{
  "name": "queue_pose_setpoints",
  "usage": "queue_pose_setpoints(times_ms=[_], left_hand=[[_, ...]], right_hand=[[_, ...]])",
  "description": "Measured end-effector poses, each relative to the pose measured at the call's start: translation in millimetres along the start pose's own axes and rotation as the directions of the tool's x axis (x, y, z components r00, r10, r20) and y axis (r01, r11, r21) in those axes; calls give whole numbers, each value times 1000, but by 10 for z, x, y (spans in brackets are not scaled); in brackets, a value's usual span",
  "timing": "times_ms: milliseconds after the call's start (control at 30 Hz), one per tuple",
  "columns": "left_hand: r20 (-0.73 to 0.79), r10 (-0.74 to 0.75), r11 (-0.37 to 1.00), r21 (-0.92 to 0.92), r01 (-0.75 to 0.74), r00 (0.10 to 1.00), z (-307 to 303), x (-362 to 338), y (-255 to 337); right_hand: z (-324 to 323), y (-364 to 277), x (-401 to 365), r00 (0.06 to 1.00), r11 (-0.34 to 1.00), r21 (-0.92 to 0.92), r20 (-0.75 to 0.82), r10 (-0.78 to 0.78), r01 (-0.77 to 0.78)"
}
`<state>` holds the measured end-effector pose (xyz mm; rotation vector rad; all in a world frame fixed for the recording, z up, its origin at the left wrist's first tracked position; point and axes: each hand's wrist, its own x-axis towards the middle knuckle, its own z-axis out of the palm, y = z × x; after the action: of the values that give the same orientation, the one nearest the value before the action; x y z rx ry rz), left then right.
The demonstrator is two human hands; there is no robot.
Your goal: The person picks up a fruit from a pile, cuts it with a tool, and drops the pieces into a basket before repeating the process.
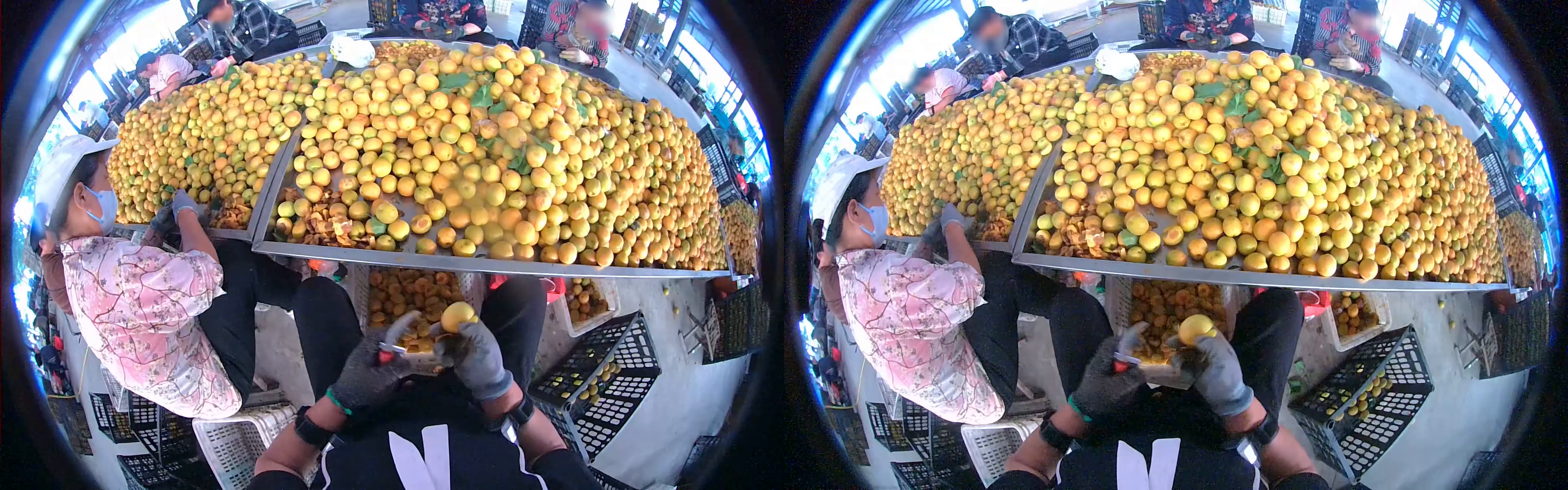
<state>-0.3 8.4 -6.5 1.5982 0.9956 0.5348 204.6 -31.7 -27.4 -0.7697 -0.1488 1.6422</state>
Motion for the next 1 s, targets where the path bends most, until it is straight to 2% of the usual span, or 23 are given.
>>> queue_pose_setpoints(times_ms=[33,67,100,133,167,233,267,333,400,467,533,567,600,667,700,767,800,833,867,900,933,967,1000], left_hand=[[-114,85,989,-114,-98,990,-25,3,-25],[-115,87,988,-114,-100,990,-37,40,-29],[-133,125,990,-54,-133,983,-54,85,-12],[-150,163,987,7,-164,975,-55,105,-4],[-152,162,987,6,-163,975,-39,119,-11],[-28,70,981,182,-64,997,-10,167,-23],[-22,-9,978,208,13,1000,-28,185,-17],[-17,-38,982,186,40,999,-23,197,-39],[-9,-64,985,162,65,998,15,200,-94],[-59,35,998,51,-32,998,59,210,-158],[-107,64,998,20,-62,992,96,210,-135],[-154,94,995,-11,-97,984,114,213,-126],[-154,90,996,-12,-93,984,133,214,-140],[-187,-39,997,-70,27,982,159,241,-201],[-189,-40,997,-70,27,981,176,260,-251],[-192,-159,923,-377,77,968,206,307,-379],[-191,-161,922,-379,79,968,221,338,-436],[-179,-182,855,-514,66,967,234,366,-482],[-164,-194,771,-635,47,967,230,405,-509],[-163,-192,772,-634,46,968,206,431,-491],[-137,-325,700,-700,141,936,183,445,-469],[-100,-451,611,-758,226,887,170,461,-457],[-119,-444,588,-787,188,888,176,477,-449]], right_hand=[[-57,14,13,1000,1000,2,-3,-2,2],[-112,31,18,999,958,-285,-24,-29,21],[-157,69,-1,998,837,-547,-41,-56,25],[-134,170,-10,997,701,-709,44,-63,76],[-137,257,-1,971,442,-865,202,-124,237],[-85,329,1,986,562,-813,167,-24,152],[-64,280,-16,986,565,-812,163,-22,147],[148,55,-60,953,215,-939,291,82,268],[50,147,-21,939,271,-909,340,47,316],[18,213,-6,919,321,-872,394,10,371],[24,294,-22,962,537,-828,254,103,162],[4,335,-16,962,539,-827,253,105,159],[-31,380,3,968,609,-785,226,108,115],[-23,413,11,973,675,-735,199,114,71],[3,409,-6,980,748,-664,148,134,-2],[35,391,-17,983,812,-579,96,158,-74],[49,362,-2,984,844,-525,60,168,-112],[54,331,12,983,871,-468,23,183,-151],[5,259,58,983,871,-469,24,181,-149],[-93,165,118,959,847,-490,70,276,-208],[-163,124,164,922,817,-513,113,369,-264],[-187,138,203,924,817,-512,110,367,-263],[-208,156,237,990,437,-889,143,-10,133]])
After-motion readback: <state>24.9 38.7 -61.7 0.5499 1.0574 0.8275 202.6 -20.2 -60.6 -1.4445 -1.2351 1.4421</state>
